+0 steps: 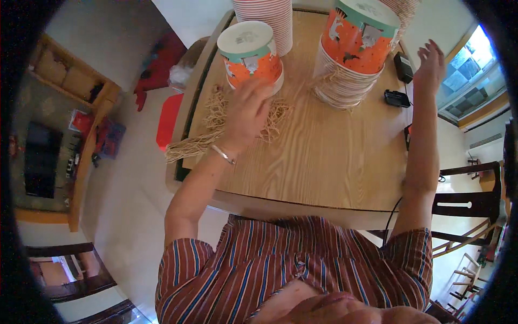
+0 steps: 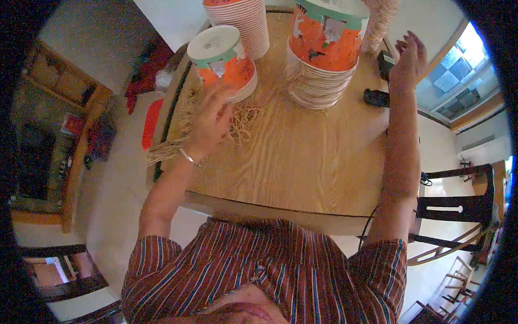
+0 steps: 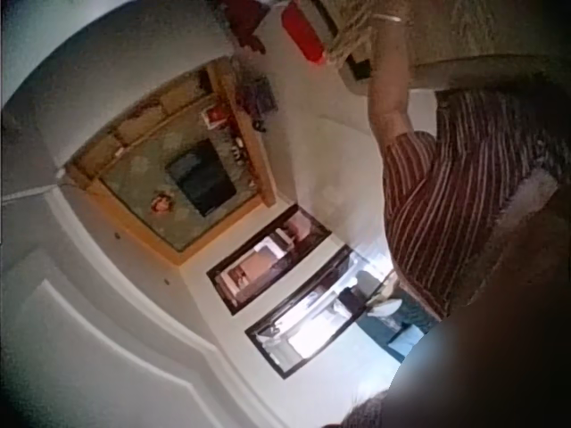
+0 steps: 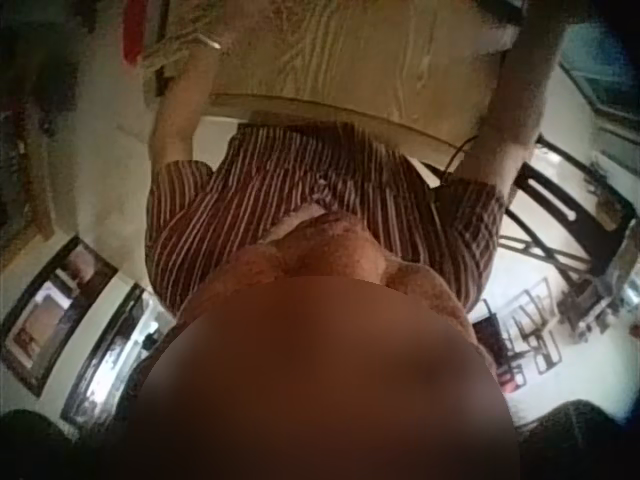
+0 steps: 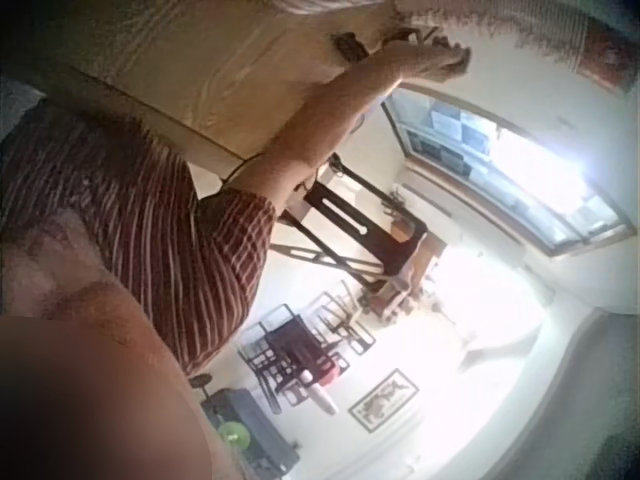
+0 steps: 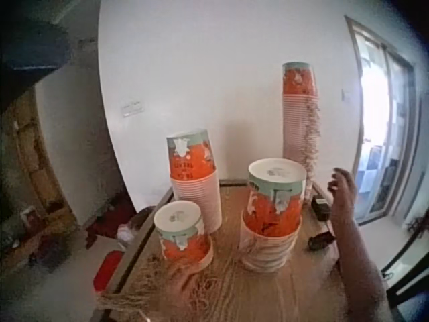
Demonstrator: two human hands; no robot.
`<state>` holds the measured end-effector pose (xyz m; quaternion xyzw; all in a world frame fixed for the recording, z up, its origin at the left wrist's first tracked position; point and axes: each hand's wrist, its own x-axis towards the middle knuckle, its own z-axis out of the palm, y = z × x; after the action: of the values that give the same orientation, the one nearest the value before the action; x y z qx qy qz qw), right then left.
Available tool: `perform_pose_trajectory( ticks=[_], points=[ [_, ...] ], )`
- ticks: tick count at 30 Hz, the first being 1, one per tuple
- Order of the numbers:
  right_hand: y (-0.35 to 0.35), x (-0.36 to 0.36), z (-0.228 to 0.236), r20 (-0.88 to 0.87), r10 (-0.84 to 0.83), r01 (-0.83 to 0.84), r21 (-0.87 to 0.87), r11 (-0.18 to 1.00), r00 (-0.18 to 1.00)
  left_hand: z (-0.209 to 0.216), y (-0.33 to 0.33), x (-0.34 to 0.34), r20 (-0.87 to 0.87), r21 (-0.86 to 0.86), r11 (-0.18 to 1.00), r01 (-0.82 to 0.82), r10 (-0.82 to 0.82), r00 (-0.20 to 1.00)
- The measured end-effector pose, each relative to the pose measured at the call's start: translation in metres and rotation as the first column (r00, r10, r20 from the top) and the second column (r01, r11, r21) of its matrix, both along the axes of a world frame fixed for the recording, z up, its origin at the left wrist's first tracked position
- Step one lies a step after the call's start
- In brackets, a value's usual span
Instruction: The recorder ties small strands of raffia into loops and places them into a bowl, likely for packaging or decorating cups.
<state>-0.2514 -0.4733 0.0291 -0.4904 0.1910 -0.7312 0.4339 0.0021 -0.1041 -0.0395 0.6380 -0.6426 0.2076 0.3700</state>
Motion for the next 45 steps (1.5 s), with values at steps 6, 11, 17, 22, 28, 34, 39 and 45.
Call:
perform_pose_trajectory(
  ticks=[6,11,17,22,28,34,39,45],
  points=[
    [0.156,0.038,0.052,-0.345,-0.137,0.034,-0.289,0.957,0.929,0.063,-0.023,0.055,0.101,-0.131,0.958,-0.257,0.271,0.957],
    [0.261,0.096,-0.032,-0.845,0.319,-0.854,-0.264,0.448,0.428,0.088,-0.075,0.078,0.046,0.507,0.773,-0.382,0.418,0.907],
    [0.273,0.120,-0.120,-0.849,0.344,-0.814,-0.157,0.559,0.400,0.084,-0.096,0.088,0.159,0.597,0.679,-0.426,0.420,0.893],
    [0.253,0.136,-0.145,-0.787,0.204,-0.599,-0.246,0.762,0.583,0.073,-0.102,0.113,0.186,0.623,0.631,-0.462,0.454,0.871],
    [0.240,0.147,-0.153,-0.808,0.126,-0.591,-0.304,0.747,0.576,0.080,-0.098,0.103,0.094,0.531,0.740,-0.413,0.433,0.896],
    [0.239,0.157,-0.154,-0.800,0.086,-0.579,-0.350,0.736,0.593,0.076,-0.084,0.121,0.015,0.450,0.810,-0.375,0.413,0.911],
    [0.238,0.149,-0.153,-0.805,0.163,-0.595,-0.267,0.758,0.570,0.089,-0.080,0.117,0.084,0.330,0.866,-0.377,0.371,0.925],
    [0.228,0.151,-0.154,-0.707,0.196,-0.551,-0.316,0.772,0.680,0.112,-0.078,0.120,0.041,0.305,0.886,-0.349,0.354,0.935]
  ],
)
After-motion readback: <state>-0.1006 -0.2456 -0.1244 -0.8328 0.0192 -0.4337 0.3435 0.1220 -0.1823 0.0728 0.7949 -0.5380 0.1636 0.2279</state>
